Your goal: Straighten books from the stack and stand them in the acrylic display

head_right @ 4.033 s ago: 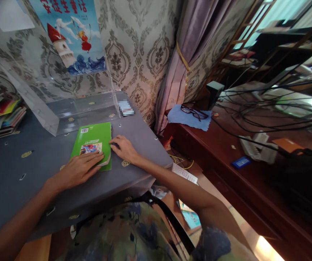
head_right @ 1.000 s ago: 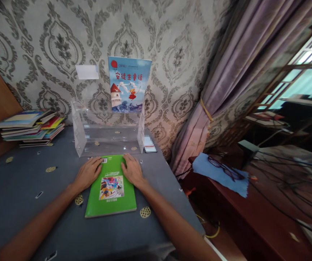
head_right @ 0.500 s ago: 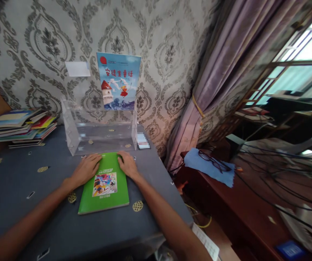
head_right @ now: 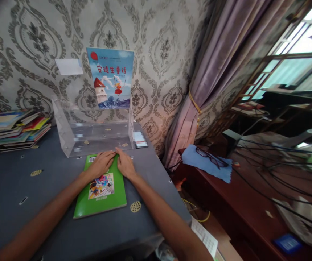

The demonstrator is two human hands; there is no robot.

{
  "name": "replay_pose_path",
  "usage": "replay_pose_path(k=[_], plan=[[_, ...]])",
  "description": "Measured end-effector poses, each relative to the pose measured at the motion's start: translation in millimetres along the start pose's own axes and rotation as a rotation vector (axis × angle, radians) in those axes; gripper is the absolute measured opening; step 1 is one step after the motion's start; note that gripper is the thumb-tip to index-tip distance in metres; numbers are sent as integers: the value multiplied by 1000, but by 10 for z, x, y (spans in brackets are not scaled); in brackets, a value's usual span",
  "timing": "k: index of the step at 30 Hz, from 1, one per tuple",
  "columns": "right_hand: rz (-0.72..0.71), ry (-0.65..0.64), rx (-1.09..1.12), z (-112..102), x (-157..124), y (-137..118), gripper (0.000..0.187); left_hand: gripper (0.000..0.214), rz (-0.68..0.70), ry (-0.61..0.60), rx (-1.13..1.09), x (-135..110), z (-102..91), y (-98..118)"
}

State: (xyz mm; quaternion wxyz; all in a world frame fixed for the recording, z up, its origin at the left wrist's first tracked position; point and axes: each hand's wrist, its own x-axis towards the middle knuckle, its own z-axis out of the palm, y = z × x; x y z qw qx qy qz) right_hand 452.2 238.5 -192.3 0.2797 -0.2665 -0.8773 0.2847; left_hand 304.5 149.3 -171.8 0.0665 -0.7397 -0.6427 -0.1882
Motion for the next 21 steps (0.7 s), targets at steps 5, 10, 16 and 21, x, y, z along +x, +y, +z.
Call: replay_pose_path(k=[5, 10, 16, 21], plan=[[15, -5, -75, -11, 16, -32, 53, 37, 4, 19, 23, -2, 14, 4], [16, -5, -71, -1, 12, -10, 51, 37, 10, 49, 12, -12, 80, -44], [-3, 45, -30, 26, -41, 68, 50, 37, 1, 48, -25, -16, 85, -87], [-43, 42, -3, -26, -113, 22, 50, 36, -23, 40, -45, -19, 67, -80]])
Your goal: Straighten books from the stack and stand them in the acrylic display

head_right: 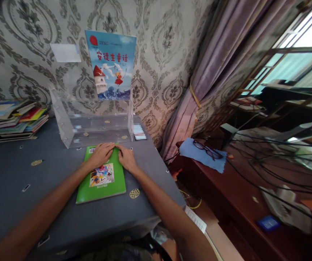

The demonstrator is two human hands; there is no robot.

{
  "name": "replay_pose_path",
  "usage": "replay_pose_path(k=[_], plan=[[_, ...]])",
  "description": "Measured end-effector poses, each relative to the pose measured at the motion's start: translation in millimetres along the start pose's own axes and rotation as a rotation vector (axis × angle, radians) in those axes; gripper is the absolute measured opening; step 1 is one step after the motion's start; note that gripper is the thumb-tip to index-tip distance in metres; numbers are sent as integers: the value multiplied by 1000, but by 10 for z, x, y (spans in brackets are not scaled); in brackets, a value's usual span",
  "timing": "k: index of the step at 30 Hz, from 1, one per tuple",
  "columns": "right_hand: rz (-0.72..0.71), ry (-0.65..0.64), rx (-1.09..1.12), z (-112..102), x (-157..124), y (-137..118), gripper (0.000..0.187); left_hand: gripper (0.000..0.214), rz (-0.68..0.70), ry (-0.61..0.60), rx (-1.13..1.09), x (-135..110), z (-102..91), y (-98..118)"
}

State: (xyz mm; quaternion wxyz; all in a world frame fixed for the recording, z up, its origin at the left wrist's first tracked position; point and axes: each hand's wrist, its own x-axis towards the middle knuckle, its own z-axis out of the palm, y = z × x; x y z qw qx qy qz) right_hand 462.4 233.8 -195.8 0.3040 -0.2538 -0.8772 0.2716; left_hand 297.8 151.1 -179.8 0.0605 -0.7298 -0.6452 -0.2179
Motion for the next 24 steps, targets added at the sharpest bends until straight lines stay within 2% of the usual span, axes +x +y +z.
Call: replay_pose_path(k=[7, 12, 19, 24], plan=[[23, 20, 1, -54, -171, -116, 44, 37, -12, -17, -2, -2, -8, 5], [-40, 15, -25, -103, -372, -227, 43, 38, -14, -44, -10, 8, -24, 0], [-134, -40, 69, -294, -912, -511, 40, 37, -16, -46, -18, 11, -43, 2], [-135, -56, 111, -452, -1372, -681, 37, 37, -14, -56, -4, 14, -48, 7]])
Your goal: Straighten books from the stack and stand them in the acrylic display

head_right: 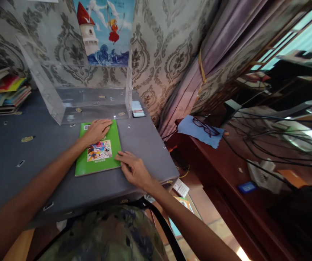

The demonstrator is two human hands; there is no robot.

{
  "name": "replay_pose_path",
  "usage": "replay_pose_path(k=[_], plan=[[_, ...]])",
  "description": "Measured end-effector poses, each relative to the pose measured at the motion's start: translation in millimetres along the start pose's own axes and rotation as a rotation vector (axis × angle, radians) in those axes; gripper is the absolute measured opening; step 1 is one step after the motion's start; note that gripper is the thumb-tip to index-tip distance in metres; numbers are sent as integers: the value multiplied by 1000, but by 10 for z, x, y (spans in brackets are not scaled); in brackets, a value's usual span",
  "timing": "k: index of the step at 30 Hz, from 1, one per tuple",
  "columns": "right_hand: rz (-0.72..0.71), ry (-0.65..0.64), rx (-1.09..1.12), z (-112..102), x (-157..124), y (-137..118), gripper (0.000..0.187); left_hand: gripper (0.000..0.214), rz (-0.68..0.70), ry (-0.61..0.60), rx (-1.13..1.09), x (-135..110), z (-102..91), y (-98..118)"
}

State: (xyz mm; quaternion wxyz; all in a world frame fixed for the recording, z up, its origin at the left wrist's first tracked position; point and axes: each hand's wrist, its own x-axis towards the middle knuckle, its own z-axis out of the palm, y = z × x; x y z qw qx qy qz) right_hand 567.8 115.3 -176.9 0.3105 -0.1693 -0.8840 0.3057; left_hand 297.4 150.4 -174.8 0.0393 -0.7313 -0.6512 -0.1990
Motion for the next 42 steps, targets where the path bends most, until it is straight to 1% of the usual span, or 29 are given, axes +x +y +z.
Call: replay_pose_path(k=[3, 6, 10, 15, 18, 21, 24, 27, 29, 31, 33, 36, 39, 42], plan=[[-6, 15, -10, -34, -198, -95, 38, 38, 1, 4, 6, -2, 4, 4], [-39, 21, -56, -28, -292, -134, 42, 38, 5, 9, 10, -2, 14, 1], [-94, 24, -119, 10, -299, -126, 45, 39, 12, 6, 20, -2, 16, 6], [-119, 53, -154, 27, -284, -119, 47, 40, 1, -16, 18, -3, -11, 26], [-124, 56, -177, 32, -288, -116, 49, 40, 30, -50, -2, -7, -39, -34], [-131, 63, -186, 39, -291, -107, 48, 41, 50, -84, -42, -54, -85, -202], [-136, 71, -193, 42, -289, -97, 47, 44, 16, -82, -75, -191, -160, -445], [-144, 87, -188, 44, -284, -92, 45, 44, -36, -50, -89, -409, -264, -677], [-153, 101, -177, 46, -284, -91, 46, 44, -63, -26, -101, -565, -333, -790], [-154, 105, -167, 49, -288, -92, 46, 44, -76, -6, -118, -700, -388, -859], [-137, 96, -165, 52, -294, -95, 47, 45, -74, 7, -128, -802, -419, -887], [-120, 85, -170, 57, -302, -95, 48, 46, -50, 22, -125, -902, -438, -870], [-130, 99, -173, 62, -305, -93, 47, 46, -22, 33, -121, -992, -459, -804], [-122, 95, -166, 66, -303, -95, 46, 46, -4, 21, -120, -1108, -500, -706]])
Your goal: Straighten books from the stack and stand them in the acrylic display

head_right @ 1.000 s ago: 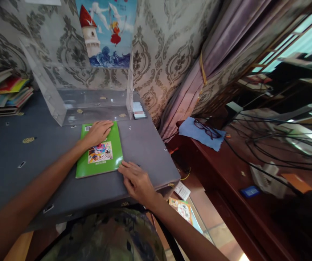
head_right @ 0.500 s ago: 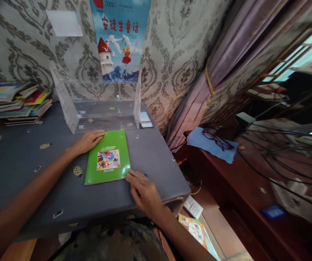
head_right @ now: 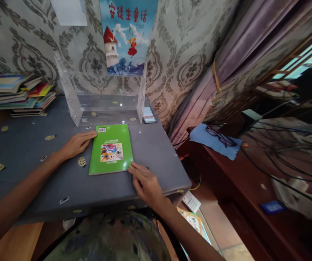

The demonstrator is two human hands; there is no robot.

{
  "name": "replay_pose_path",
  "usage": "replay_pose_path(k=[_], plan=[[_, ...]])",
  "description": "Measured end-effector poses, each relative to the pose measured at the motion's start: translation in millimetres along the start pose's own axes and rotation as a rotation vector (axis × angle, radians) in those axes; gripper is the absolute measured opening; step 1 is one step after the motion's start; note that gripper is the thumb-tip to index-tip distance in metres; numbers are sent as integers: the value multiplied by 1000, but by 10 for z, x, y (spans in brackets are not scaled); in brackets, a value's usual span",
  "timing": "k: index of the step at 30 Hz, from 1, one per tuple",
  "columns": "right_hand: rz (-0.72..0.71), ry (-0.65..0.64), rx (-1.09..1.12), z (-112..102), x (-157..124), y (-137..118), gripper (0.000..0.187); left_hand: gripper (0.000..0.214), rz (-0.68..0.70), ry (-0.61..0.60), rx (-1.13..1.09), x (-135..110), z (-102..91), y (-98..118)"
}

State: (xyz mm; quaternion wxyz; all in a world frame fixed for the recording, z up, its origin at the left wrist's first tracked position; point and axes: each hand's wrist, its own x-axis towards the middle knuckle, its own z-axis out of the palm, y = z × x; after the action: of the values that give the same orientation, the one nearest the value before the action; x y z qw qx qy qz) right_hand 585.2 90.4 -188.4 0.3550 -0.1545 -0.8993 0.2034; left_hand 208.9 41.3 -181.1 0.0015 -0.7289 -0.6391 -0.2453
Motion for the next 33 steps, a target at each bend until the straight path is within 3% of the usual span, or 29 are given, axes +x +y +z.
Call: replay_pose_path(k=[19, 26, 33], plan=[[73, -34, 29, 32, -27, -5, 43, 50, 182, -32, -5, -877, -241, 847], [48, -34, 12, 29, -18, -24, 42, 62, 283, 7, 16, -994, -261, 999], [42, -43, -7, 38, -18, -28, 40, 65, 298, -23, 33, -984, -272, 979]])
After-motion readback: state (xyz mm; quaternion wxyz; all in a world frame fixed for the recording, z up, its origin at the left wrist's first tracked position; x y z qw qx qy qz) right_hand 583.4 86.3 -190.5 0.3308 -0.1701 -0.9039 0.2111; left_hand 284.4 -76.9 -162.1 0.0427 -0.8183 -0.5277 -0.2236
